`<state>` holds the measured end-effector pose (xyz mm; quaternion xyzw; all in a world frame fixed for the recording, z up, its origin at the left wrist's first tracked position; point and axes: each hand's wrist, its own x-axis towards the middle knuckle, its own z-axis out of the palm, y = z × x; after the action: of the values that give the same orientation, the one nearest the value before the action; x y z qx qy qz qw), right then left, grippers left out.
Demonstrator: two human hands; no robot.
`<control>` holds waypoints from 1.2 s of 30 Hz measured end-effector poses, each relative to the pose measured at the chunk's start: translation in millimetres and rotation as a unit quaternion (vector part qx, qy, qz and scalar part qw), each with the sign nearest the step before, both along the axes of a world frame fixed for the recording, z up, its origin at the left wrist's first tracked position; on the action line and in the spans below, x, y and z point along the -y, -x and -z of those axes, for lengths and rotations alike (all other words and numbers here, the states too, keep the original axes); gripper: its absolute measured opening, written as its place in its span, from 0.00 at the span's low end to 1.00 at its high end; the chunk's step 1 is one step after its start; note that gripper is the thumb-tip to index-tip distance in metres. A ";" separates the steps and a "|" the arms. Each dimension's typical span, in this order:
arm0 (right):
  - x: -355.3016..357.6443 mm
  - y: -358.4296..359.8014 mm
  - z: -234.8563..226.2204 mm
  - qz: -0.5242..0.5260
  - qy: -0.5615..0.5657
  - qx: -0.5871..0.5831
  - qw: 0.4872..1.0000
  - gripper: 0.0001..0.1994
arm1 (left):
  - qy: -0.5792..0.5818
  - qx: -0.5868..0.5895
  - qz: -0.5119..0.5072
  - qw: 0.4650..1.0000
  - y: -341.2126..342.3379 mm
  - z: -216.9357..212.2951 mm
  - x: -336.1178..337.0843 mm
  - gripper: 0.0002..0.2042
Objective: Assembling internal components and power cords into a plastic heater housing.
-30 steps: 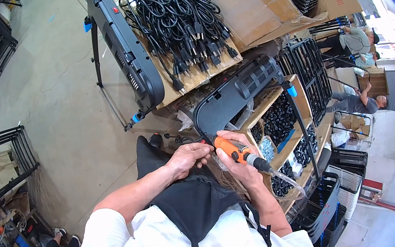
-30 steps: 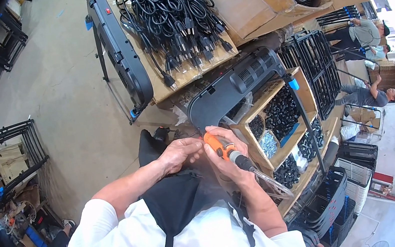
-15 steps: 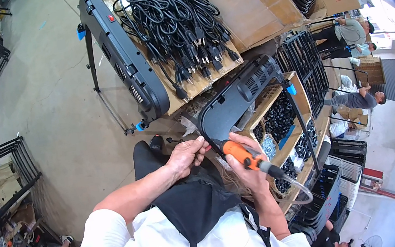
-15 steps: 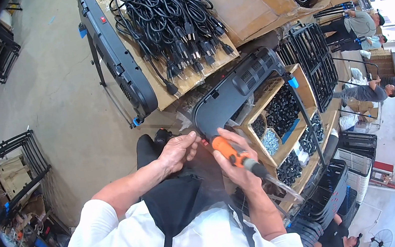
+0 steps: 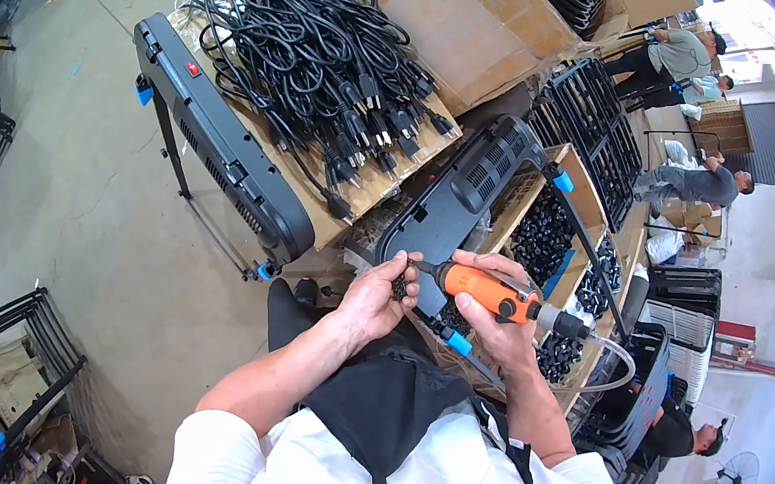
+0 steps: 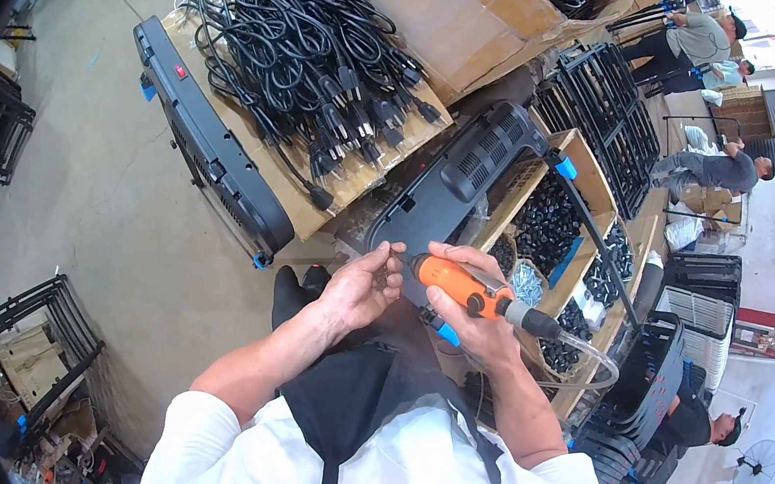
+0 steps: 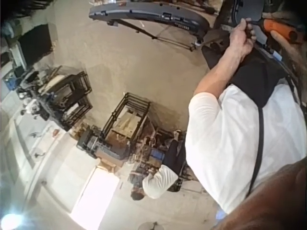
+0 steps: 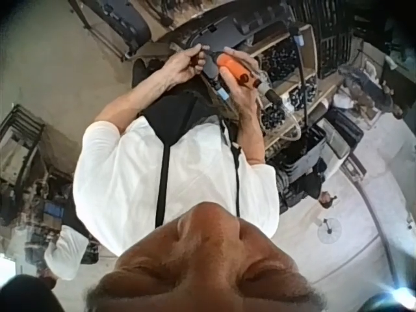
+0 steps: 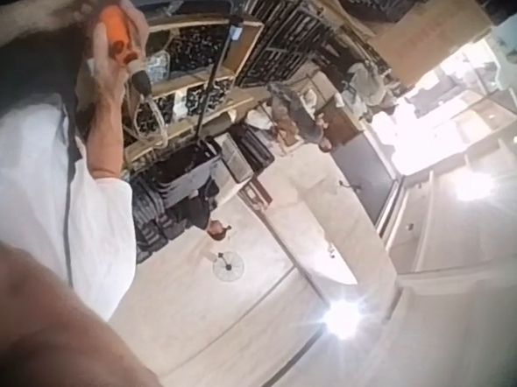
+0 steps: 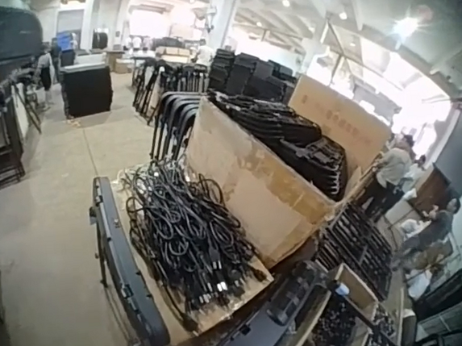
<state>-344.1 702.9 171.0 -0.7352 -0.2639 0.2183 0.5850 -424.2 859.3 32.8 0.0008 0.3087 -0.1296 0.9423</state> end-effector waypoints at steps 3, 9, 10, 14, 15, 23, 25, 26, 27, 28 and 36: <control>-2.9 -16.1 7.8 -0.009 0.022 0.012 1.000 0.27 | 0.008 0.007 -0.022 1.000 -13.1 1.4 4.5 0.16; -26.6 -38.6 17.3 -0.017 0.021 0.055 0.998 0.25 | -0.122 -0.010 -0.012 0.992 -15.6 -14.4 8.5 0.16; -29.5 -40.1 20.2 -0.019 0.018 0.048 0.999 0.25 | -0.152 0.000 0.011 0.988 -10.5 -13.3 11.0 0.15; -39.7 -46.8 29.5 -0.036 0.042 0.048 0.997 0.25 | -0.274 0.069 0.096 0.955 -0.5 -8.2 7.7 0.14; -40.8 -47.9 31.3 -0.041 0.049 0.066 0.996 0.24 | -0.272 0.069 0.094 0.955 -0.9 -8.3 6.9 0.14; -54.4 -47.9 31.2 -0.073 0.112 0.094 0.987 0.19 | -0.287 0.048 0.012 0.957 12.6 -0.1 7.4 0.13; -49.5 -52.1 35.2 -0.075 0.087 0.099 0.988 0.19 | -0.264 0.060 0.023 0.962 8.3 13.4 14.9 0.12; -49.4 -48.9 31.9 -0.049 0.079 0.022 0.995 0.19 | -0.267 0.085 0.021 0.960 8.4 16.1 16.5 0.13; -45.6 -51.3 31.3 -0.062 0.089 0.022 0.994 0.20 | -0.260 0.083 0.025 0.962 4.8 13.1 17.1 0.12; -44.9 -52.8 25.5 -0.064 0.116 0.023 0.991 0.20 | -0.226 0.090 0.009 0.970 2.3 18.9 20.4 0.12; -50.1 -51.5 30.5 -0.101 0.062 0.017 0.993 0.24 | -0.246 0.026 -0.043 0.968 11.7 -8.0 11.4 0.12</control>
<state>-292.6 753.0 140.4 -0.7431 -0.3330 0.2793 0.5088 -435.9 847.9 40.8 0.2224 0.3059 -0.0091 0.9257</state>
